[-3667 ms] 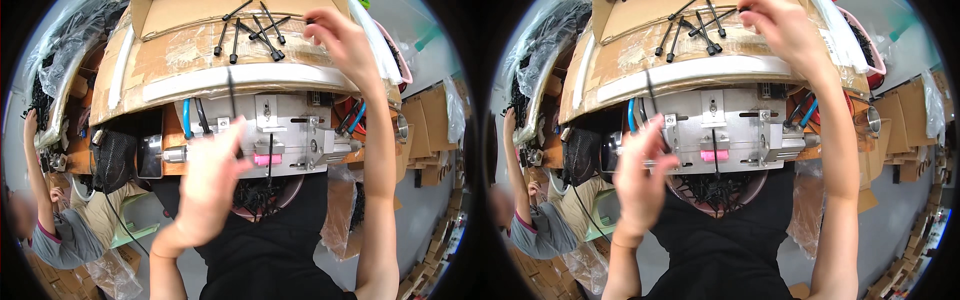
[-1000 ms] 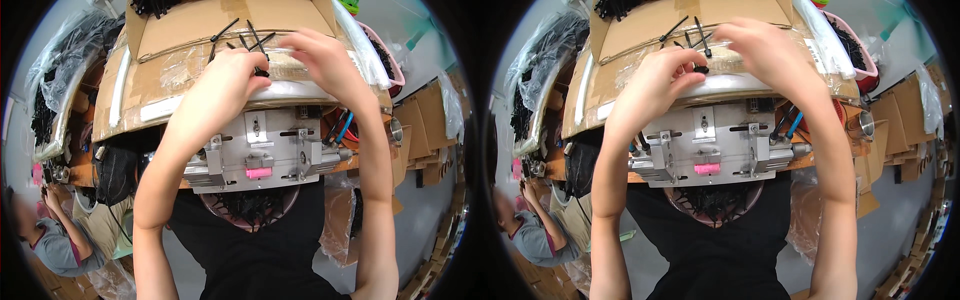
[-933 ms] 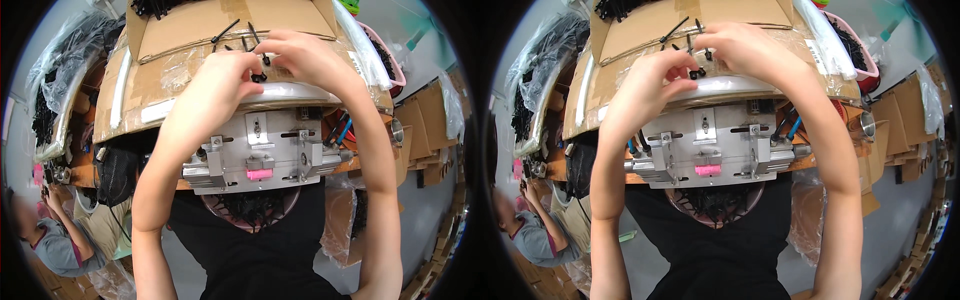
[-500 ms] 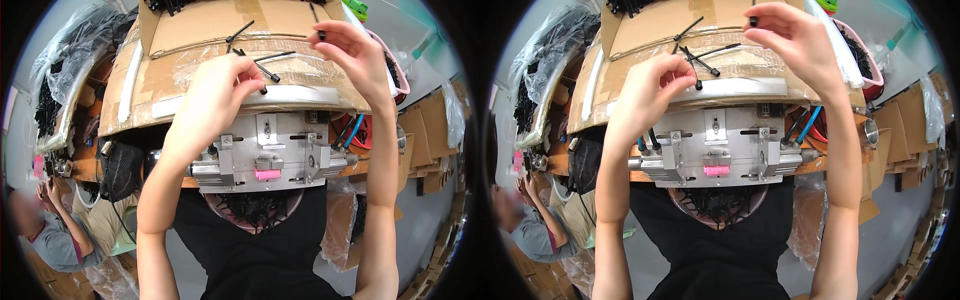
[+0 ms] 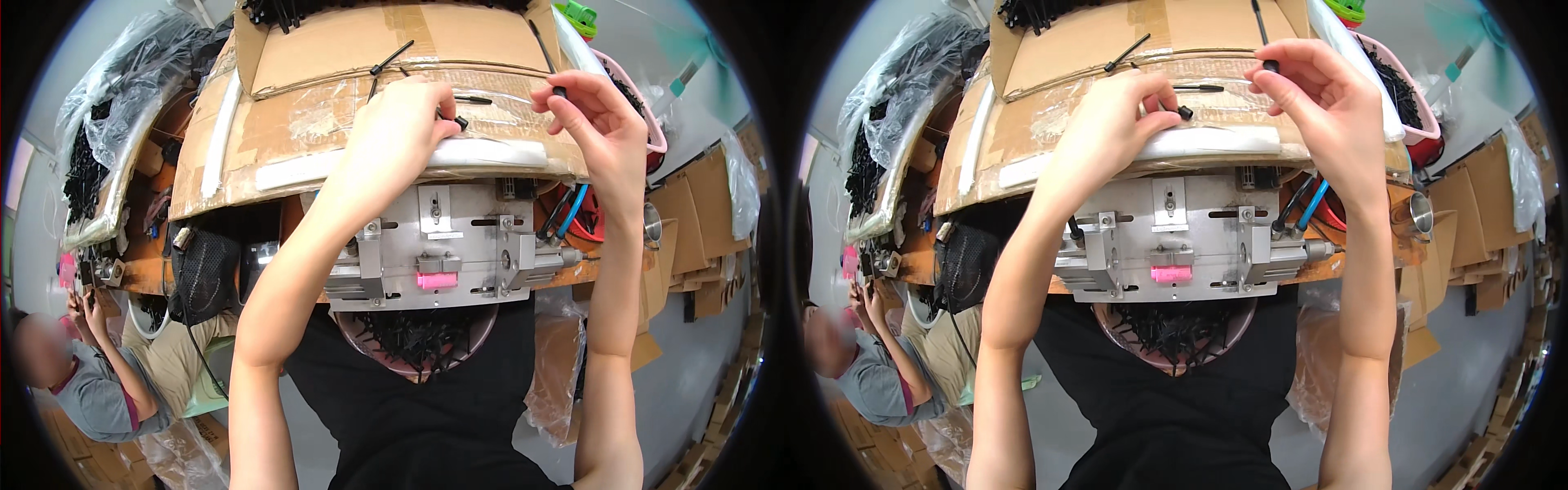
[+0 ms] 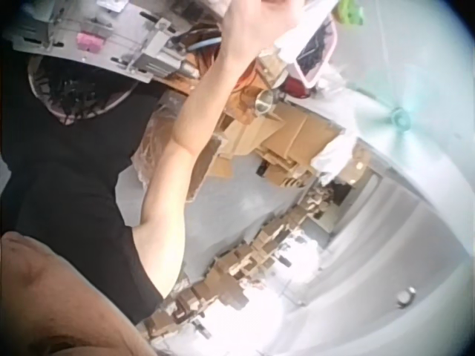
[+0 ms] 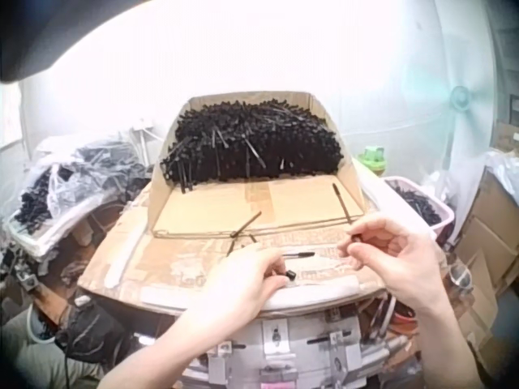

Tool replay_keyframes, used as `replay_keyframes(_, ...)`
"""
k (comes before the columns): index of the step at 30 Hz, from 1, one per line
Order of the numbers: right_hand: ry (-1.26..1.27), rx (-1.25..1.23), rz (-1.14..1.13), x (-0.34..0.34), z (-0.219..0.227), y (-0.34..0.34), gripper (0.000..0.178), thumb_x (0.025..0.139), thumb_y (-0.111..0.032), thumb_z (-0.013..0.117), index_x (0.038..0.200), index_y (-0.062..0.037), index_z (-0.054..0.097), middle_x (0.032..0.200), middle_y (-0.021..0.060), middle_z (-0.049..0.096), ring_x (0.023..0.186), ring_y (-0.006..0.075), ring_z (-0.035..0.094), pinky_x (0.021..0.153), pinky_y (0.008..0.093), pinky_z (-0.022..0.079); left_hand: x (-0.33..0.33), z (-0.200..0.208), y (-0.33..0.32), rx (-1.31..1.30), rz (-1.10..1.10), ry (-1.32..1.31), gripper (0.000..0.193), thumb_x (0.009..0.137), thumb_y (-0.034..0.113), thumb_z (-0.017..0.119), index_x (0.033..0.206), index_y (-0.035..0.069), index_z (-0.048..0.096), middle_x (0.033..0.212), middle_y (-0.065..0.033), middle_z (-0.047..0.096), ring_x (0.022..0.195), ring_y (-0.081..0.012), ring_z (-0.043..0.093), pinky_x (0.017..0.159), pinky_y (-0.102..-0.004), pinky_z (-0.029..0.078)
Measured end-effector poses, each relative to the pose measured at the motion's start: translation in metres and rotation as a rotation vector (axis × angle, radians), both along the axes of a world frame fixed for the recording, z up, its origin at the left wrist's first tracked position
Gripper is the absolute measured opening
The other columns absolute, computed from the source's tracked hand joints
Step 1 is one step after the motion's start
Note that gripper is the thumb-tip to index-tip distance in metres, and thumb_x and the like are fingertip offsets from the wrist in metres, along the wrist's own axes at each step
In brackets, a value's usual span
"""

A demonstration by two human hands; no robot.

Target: The person repeatedly picks up black cable ties from a cardboard box and places them into a metal processing machine. They feed the ties into the device, which appears to cut or trim them, and then drop the processed ties into a container below. The task is repetitive and involves handling the ties one by one.

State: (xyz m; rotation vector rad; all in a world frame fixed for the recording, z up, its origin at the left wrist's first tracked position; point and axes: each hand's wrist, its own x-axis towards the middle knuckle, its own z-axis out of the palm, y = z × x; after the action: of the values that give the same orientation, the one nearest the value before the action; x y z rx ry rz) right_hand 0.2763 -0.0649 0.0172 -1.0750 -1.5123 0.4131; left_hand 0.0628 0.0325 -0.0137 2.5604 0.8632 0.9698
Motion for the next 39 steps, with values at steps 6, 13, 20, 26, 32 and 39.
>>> replay_keyframes(6, 0.004, 0.056, -0.055, 0.008, 0.003, -0.015, 0.020, 0.093, -0.003, 0.065, 0.111, 0.0047, 0.063, 0.098, 0.0123, 0.071, 0.087, 0.0158, 0.068, 0.070, 0.0239, 0.052, -0.027, 0.007, -0.011, -0.074, -0.063, 0.034, 0.017, 0.082, 0.011, 0.072, 0.095, 0.002, 0.065, 0.080, -0.0097, 0.060, 0.069, -0.0201, 0.056, 0.067, -0.0327, 0.048)
replay_keyframes(13, 0.167, 0.131, -0.048, 0.009, -0.009, -0.039, 0.020, 0.095, -0.005, 0.063, 0.113, 0.0051, 0.060, 0.097, 0.0160, 0.070, 0.084, 0.0176, 0.068, 0.070, 0.0249, 0.052, -0.063, -0.016, -0.097, 0.108, 0.207, -0.166, 0.032, 0.073, -0.006, 0.074, 0.102, 0.003, 0.067, 0.088, -0.0084, 0.062, 0.073, -0.0187, 0.056, 0.066, -0.0305, 0.048)
replay_keyframes(20, 0.369, 0.089, 0.006, -0.003, -0.027, -0.066, 0.024, 0.098, -0.010, 0.059, 0.116, 0.0062, 0.056, 0.098, 0.0197, 0.069, 0.081, 0.0229, 0.068, 0.071, 0.0280, 0.054, -0.050, -0.099, -0.195, -0.070, 0.127, 0.099, 0.075, 0.074, -0.001, 0.075, 0.142, -0.003, 0.044, 0.095, -0.0108, 0.055, 0.083, -0.0254, 0.053, 0.077, -0.0372, 0.047)
replay_keyframes(26, 0.362, 0.111, -0.029, -0.013, -0.029, -0.078, 0.020, 0.098, -0.008, 0.059, 0.114, 0.0045, 0.055, 0.097, 0.0199, 0.069, 0.081, 0.0233, 0.068, 0.069, 0.0290, 0.055, -0.040, -0.103, -0.192, -0.048, 0.143, 0.232, 0.067, 0.080, 0.006, 0.071, 0.141, -0.005, 0.044, 0.098, -0.0097, 0.053, 0.087, -0.0245, 0.052, 0.080, -0.0368, 0.047)
replay_keyframes(32, 0.257, 0.077, -0.107, -0.031, -0.048, -0.096, 0.021, 0.091, 0.003, 0.063, 0.110, 0.0033, 0.054, 0.100, 0.0186, 0.067, 0.084, 0.0220, 0.067, 0.070, 0.0292, 0.055, -0.040, -0.102, -0.190, -0.085, 0.115, 0.238, 0.067, 0.081, 0.005, 0.071, 0.141, -0.004, 0.045, 0.098, -0.0096, 0.053, 0.089, -0.0246, 0.053, 0.080, -0.0358, 0.047)
replay_keyframes(39, -0.267, -0.114, -0.104, -0.093, -0.130, -0.140, 0.060, 0.074, 0.012, 0.074, 0.131, 0.0072, 0.055, 0.091, 0.0138, 0.067, 0.075, 0.0214, 0.067, 0.066, 0.0331, 0.056, -0.048, -0.031, -0.123, 0.036, 0.017, 0.117, 0.050, 0.082, 0.004, 0.065, 0.130, 0.000, 0.055, 0.100, -0.0138, 0.053, 0.095, -0.0278, 0.055, 0.085, -0.0379, 0.048)
